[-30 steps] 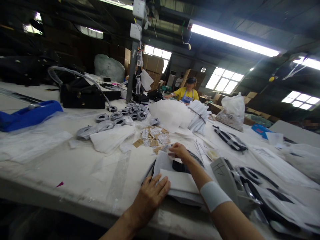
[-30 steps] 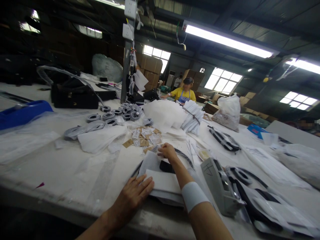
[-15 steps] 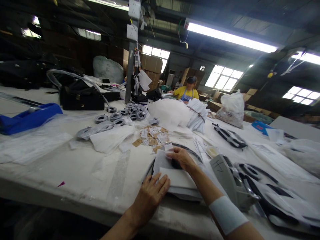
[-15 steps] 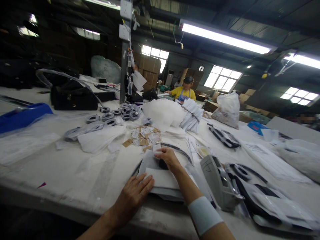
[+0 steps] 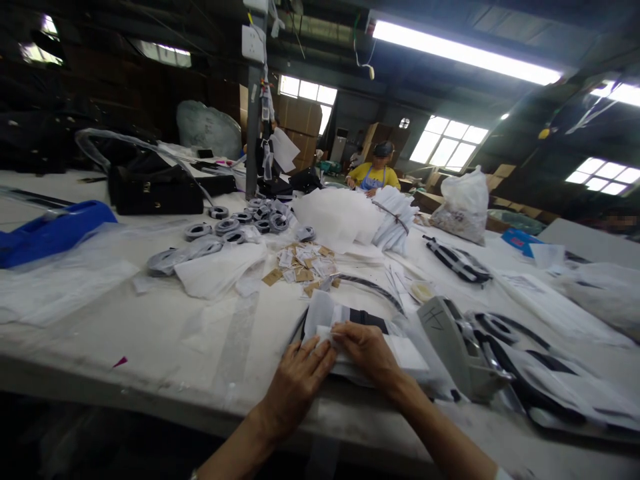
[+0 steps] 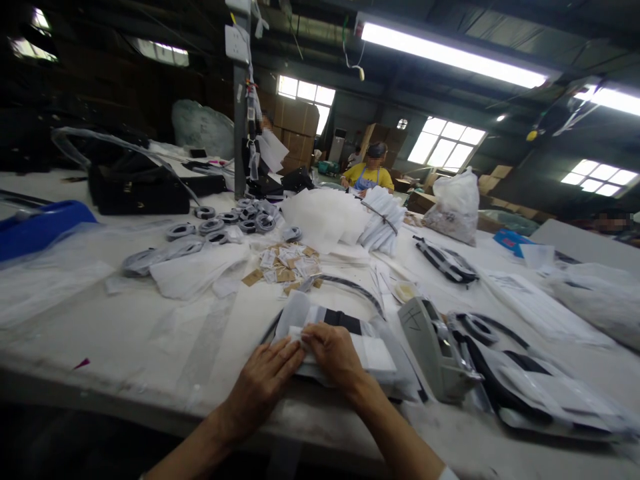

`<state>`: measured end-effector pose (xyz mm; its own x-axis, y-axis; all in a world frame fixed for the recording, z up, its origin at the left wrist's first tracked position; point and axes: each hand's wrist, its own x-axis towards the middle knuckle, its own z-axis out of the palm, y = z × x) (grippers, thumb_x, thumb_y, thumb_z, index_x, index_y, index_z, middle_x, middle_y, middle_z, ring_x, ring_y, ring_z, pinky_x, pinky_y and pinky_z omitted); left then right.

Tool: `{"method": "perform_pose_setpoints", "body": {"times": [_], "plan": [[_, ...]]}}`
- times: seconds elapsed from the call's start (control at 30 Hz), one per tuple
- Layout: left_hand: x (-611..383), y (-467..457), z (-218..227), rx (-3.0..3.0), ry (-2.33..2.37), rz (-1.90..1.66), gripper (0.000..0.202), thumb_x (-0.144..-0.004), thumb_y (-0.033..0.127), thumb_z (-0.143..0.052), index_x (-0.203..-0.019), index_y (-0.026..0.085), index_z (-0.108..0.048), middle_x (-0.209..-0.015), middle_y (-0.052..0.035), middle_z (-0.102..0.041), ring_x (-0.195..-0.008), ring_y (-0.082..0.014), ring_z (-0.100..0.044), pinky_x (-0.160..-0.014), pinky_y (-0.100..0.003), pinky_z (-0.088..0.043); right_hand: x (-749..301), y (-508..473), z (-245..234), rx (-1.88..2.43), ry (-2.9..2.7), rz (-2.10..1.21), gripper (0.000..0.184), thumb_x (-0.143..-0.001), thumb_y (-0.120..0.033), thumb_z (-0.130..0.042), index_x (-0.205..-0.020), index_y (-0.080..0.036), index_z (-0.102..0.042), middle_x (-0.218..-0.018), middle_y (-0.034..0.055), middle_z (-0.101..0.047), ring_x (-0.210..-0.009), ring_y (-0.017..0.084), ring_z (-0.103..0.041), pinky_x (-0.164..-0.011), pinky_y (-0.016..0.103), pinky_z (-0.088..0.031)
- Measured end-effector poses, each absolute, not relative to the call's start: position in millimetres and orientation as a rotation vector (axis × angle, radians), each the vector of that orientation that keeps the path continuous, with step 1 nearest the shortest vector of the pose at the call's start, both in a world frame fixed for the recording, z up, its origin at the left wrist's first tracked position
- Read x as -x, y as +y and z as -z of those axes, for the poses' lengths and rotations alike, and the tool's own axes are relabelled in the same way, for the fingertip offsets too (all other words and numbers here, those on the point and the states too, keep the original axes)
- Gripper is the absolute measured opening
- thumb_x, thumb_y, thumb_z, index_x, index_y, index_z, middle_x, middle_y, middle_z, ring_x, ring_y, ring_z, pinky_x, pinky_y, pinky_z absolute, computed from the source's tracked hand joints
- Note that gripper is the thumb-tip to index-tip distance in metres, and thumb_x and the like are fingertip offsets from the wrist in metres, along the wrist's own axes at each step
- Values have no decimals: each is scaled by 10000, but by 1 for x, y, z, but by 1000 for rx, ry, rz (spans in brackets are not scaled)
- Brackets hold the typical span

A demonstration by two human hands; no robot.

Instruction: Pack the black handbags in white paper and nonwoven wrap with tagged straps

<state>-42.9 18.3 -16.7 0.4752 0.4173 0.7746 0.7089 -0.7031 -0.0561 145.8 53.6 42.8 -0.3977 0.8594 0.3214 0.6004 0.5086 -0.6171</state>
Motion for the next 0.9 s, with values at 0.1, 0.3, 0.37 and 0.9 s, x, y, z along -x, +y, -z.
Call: {"method": "perform_pose_setpoints", "body": {"times": [0.1, 0.3, 0.37, 0.9], "plan": [[42, 19, 19, 2343, -950, 1133, 338, -987, 147, -345, -1196, 144, -611, -1138, -97, -706, -1111, -234, -622, -861, -367, -502, -144, 43, -36, 1040, -2222, -367, 203, -924, -184, -543, -987, -234, -729, -978, 43, -763, -945, 206, -717, -999, 398, -506], [41, 18, 15, 2350, -1031, 1196, 347, -921, 85, -373, -1227, 93, -537, -1105, -123, -709, -1092, -219, -638, -852, -360, -507, -145, 27, -30, 930, -2198, -153, 197, -924, -156, -559, -1016, -218, -722, -962, 73, -727, -896, 185, -691, -837, 308, -586], [41, 17, 14, 2372, -1037, 1197, 387, -919, 87, -375, -1287, 91, -492, -1140, -127, -699, -1108, -218, -633, -866, -364, -502, -145, 24, -29, 872, -2192, -124, 201, -927, -144, -561, -1040, -213, -712, -954, 69, -731, -896, 183, -687, -870, 323, -576], [44, 17, 13, 2448, -1088, 1143, 240, -971, 172, -458, -1167, 174, -596, -1205, -101, -682, -1131, -205, -626, -886, -348, -462, -149, 13, -21, 711, -2267, 54, 264, -934, -109, -514, -1105, -211, -688, -954, 50, -728, -895, 197, -604, -821, 354, -553]]}}
